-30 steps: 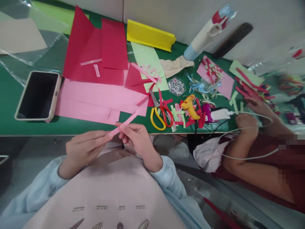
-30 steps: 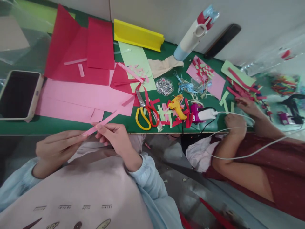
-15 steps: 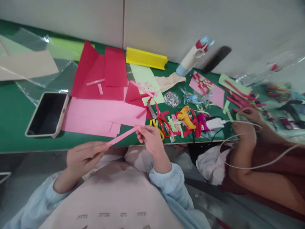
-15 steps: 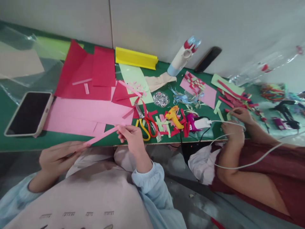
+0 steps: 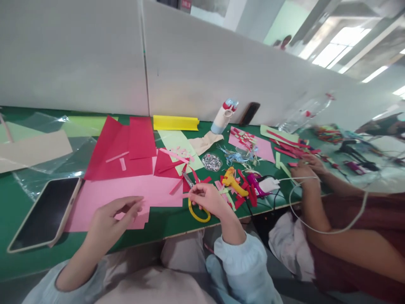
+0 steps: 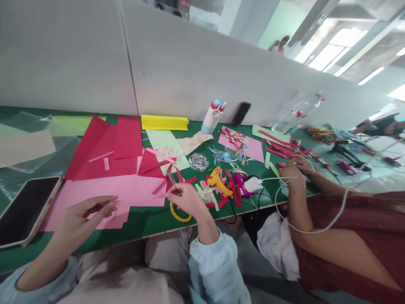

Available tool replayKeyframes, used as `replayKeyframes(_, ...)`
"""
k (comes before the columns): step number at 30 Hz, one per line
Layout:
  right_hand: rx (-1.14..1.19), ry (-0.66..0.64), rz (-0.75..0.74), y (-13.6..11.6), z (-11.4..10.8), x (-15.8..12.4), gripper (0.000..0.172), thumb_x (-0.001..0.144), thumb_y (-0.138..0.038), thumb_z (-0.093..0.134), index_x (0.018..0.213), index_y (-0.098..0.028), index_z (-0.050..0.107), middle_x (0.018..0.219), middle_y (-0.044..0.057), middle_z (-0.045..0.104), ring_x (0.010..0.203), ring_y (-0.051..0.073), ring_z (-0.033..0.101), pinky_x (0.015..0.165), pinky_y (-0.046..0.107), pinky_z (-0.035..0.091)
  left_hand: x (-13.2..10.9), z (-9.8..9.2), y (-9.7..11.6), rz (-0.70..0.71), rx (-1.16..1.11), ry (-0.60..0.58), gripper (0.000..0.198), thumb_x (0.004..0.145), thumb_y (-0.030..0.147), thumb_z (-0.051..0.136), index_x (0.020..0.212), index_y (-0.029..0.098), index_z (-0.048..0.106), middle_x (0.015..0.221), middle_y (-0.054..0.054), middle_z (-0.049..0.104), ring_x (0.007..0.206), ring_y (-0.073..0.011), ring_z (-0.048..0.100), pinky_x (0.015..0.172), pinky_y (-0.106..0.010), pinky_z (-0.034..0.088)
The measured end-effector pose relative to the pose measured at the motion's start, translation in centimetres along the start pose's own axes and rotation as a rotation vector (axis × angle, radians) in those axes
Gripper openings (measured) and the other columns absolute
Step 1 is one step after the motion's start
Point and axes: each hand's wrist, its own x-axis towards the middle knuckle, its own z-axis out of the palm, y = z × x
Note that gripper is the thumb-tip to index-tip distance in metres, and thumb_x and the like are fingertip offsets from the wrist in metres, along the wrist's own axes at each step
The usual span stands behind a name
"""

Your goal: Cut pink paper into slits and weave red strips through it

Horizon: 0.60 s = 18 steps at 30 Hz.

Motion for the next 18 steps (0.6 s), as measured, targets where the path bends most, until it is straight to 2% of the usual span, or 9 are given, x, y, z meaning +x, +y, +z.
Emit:
replayKeyframes(4,0.003,0.142,0.022,-0.8,-1.2,3.8,0.008,0.072,-0.019,0.064,0.067,-0.013,0.066,0.058,0.0,0.064,0.043,0.005,0.052,0.042,0.014,0.042,0.6,0.3,0.1,-0.077,0.006,0.045,0.041,0.086,0.054,0.061,0.106,0.02,0.073,0.076,-0.005,0.077,0.068,-0.0192,0.075,0.061,-0.023,0.061)
replayKeyframes(7,-0.002,0.2,0.033,-1.4,-1.6,7.2,0.013,0.074,-0.019,0.061,0.064,-0.013,0.065,0.055,0.001,0.062,0.042,0.006,0.053,0.042,0.014,0.043,0.4,0.5,0.1,-0.087,0.032,-0.011,0.039,0.086,0.053,0.059,0.1,0.02,0.074,0.079,-0.006,0.079,0.071,-0.021,0.076,0.059,-0.024,0.061)
replayKeyframes(11,-0.062,0.263,0.031,-2.1,-1.3,10.8,0.016,0.079,-0.018,0.059,0.065,-0.013,0.063,0.06,0.004,0.066,0.05,0.009,0.06,0.051,0.017,0.05,-0.4,0.8,-0.1,-0.068,0.071,-0.111,0.032,0.087,0.049,0.057,0.093,0.023,0.075,0.083,-0.005,0.08,0.073,-0.0216,0.076,0.059,-0.025,0.061)
replayKeyframes(15,-0.216,0.3,0.029,-2.7,-0.8,11.9,0.018,0.084,-0.023,0.06,0.071,-0.013,0.065,0.063,0.007,0.068,0.055,0.016,0.066,0.061,0.026,0.054,-1.3,1.0,-0.5,-0.055,0.128,-0.186,0.029,0.09,0.044,0.054,0.097,0.024,0.074,0.084,-0.002,0.08,0.071,-0.0198,0.076,0.059,-0.024,0.06)
replayKeyframes(18,-0.358,0.371,-0.003,-3.2,-0.8,10.3,0.018,0.085,-0.029,0.066,0.091,-0.013,0.07,0.071,0.009,0.071,0.075,0.024,0.071,0.075,0.032,0.053,-1.7,1.0,-0.6,-0.006,0.22,-0.206,0.026,0.091,0.039,0.053,0.1,0.026,0.073,0.086,-0.002,0.08,0.068,-0.0189,0.074,0.06,-0.025,0.058)
